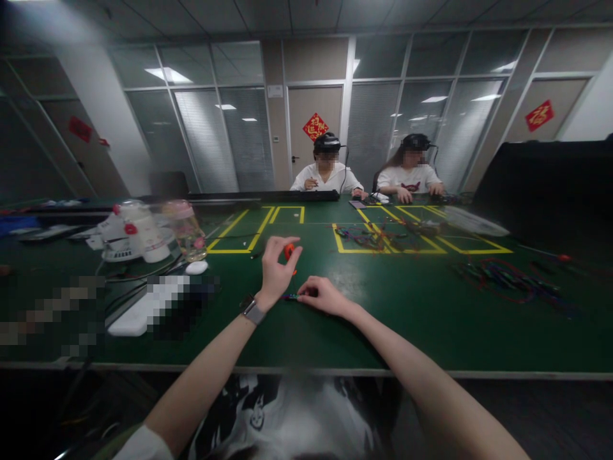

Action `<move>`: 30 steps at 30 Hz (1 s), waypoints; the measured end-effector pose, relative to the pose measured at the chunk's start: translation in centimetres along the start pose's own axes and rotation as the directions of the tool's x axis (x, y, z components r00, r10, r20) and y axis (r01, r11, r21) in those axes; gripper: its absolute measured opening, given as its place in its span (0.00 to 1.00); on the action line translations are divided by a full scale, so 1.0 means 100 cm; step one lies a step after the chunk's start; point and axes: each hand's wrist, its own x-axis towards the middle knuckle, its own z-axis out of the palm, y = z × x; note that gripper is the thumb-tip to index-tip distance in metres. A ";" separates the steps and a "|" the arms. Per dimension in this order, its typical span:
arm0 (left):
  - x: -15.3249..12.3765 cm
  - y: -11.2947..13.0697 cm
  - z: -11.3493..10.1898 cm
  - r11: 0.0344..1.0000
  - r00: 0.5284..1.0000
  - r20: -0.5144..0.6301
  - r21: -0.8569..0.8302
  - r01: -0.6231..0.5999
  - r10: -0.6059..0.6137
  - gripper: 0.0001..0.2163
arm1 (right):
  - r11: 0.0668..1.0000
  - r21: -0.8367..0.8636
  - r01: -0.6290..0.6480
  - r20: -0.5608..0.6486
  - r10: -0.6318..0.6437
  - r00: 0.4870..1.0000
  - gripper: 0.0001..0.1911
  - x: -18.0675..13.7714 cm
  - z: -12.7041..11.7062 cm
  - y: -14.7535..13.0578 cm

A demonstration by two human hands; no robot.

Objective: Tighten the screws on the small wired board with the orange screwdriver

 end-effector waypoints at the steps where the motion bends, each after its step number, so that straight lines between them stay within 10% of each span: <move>1: 0.000 0.000 -0.001 1.000 1.000 -0.002 -0.004 0.004 -0.004 0.09 | 1.000 0.001 -0.002 0.000 0.002 1.000 0.09 0.000 0.000 0.000; 30: -0.001 0.000 -0.001 1.000 1.000 -0.026 0.006 0.001 -0.001 0.09 | 1.000 0.025 0.002 -0.011 -0.001 1.000 0.07 -0.002 -0.002 -0.007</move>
